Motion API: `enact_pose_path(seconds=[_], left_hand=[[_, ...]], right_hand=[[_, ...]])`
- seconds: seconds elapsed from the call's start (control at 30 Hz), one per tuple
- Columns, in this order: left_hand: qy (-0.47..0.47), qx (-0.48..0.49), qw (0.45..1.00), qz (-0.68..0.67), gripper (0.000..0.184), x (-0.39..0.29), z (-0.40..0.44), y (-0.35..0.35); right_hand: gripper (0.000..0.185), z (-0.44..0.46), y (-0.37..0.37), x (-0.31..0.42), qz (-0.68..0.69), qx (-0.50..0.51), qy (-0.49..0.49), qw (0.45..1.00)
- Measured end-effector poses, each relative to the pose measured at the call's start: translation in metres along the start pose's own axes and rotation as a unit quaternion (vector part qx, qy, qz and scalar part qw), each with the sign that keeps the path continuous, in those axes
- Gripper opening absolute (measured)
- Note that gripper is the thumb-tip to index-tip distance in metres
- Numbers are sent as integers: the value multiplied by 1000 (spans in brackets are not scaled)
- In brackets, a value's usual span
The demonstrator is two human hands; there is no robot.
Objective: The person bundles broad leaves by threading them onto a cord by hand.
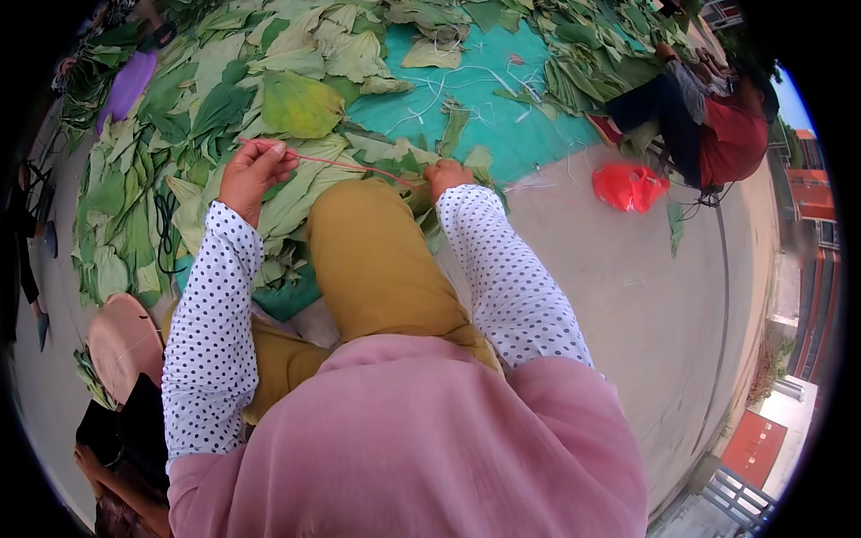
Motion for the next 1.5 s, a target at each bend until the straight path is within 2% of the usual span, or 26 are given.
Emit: enact_pose_path(seconds=[0.1, 0.17, 0.2, 0.27, 0.3, 0.37, 0.47, 0.57, 0.67, 0.77, 0.8, 0.87, 0.9, 0.97, 1.0, 1.03, 1.07, 1.1, 1.17, 1.2, 1.23, 1.3, 1.33, 1.37, 1.43, 1.5], left_hand=[[21, -1, 1000, -3, 12, 2, -3, -3], [29, -11, 999, -6, 11, 2, -4, -4], [29, -10, 999, -12, 11, 2, -3, -5], [25, -10, 999, -20, 11, 4, -2, -6], [19, -10, 1000, -21, 11, 3, -1, -7], [-10, 12, 1000, 1, 13, 0, 0, -6], [-5, 12, 1000, 4, 23, 5, 1, 8], [67, -160, 984, -49, 40, 49, 9, 78], [210, -374, 903, -9, 48, 194, 5, 177], [454, -541, 708, 13, 48, 219, -104, 178], [505, -513, 694, -32, 52, 273, -105, 178], [568, -152, 755, 291, 44, 414, -50, 207], [501, 55, 739, 446, 38, 382, -47, 183], [593, 73, 687, 413, 51, 326, -71, 146], [609, -232, 753, 94, 51, 283, -104, 146], [503, -493, 667, -243, 51, 265, -128, 139], [450, -532, 672, -251, 50, 275, -120, 150], [448, -533, 672, -253, 50, 295, -112, 157], [229, -606, 736, -196, 50, 293, -85, 200], [232, -635, 736, -32, 39, 229, -100, 202], [231, -634, 737, -31, 39, 238, -94, 203], [82, -563, 820, -63, 36, 241, -53, 204], [64, -576, 767, -277, 37, 224, -64, 178], [65, -575, 768, -275, 37, 208, -77, 171], [218, -590, 676, -383, 38, 230, -110, 138], [277, -600, 672, -335, 38, 255, -139, 132]], right_hand=[[30, -12, 7, 5, -85, -30, -40, 995], [31, -1, 13, 35, -40, -61, 39, 997], [33, 14, 11, 55, 139, -29, 90, 986], [30, 15, 24, 115, 484, 48, 111, 867], [30, 21, 25, 137, 483, 58, 122, 865], [23, 32, 15, 182, 599, 167, 124, 773], [18, 43, 17, 206, 536, 153, 118, 822], [16, 53, 8, 201, 514, 99, 95, 847], [15, 57, 13, 196, 459, 33, 119, 880], [15, 42, 25, 204, 473, 37, 117, 872], [15, 40, 25, 202, 475, 50, 95, 874], [14, 47, 18, 195, 480, 55, 79, 872], [14, 50, 16, 196, 477, 61, 81, 873], [14, 50, 11, 194, 489, 70, 65, 867], [14, 50, 11, 196, 476, 69, 76, 874], [14, 50, 11, 200, 474, 73, 80, 874], [14, 48, 11, 202, 461, 80, 78, 880], [14, 48, 11, 203, 449, 85, 76, 886], [15, 49, 11, 203, 450, 88, 78, 885], [16, 48, 10, 203, 452, 93, 77, 884], [16, 47, 11, 203, 453, 91, 77, 884], [15, 49, 10, 203, 470, 88, 73, 875], [15, 48, 9, 203, 472, 87, 71, 874], [15, 48, 9, 205, 472, 87, 82, 874], [15, 49, 8, 206, 470, 88, 94, 873], [16, 51, 4, 208, 453, 106, 98, 880]])
Point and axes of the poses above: each hand's wrist, its own z-axis towards the middle knuckle, its own y-axis out of the back of the hand, x = y × z, the point moved 10 cm from there along z, towards the middle knuckle, and after that the axes turned 11 degrees about z, right-handed, at the moved point
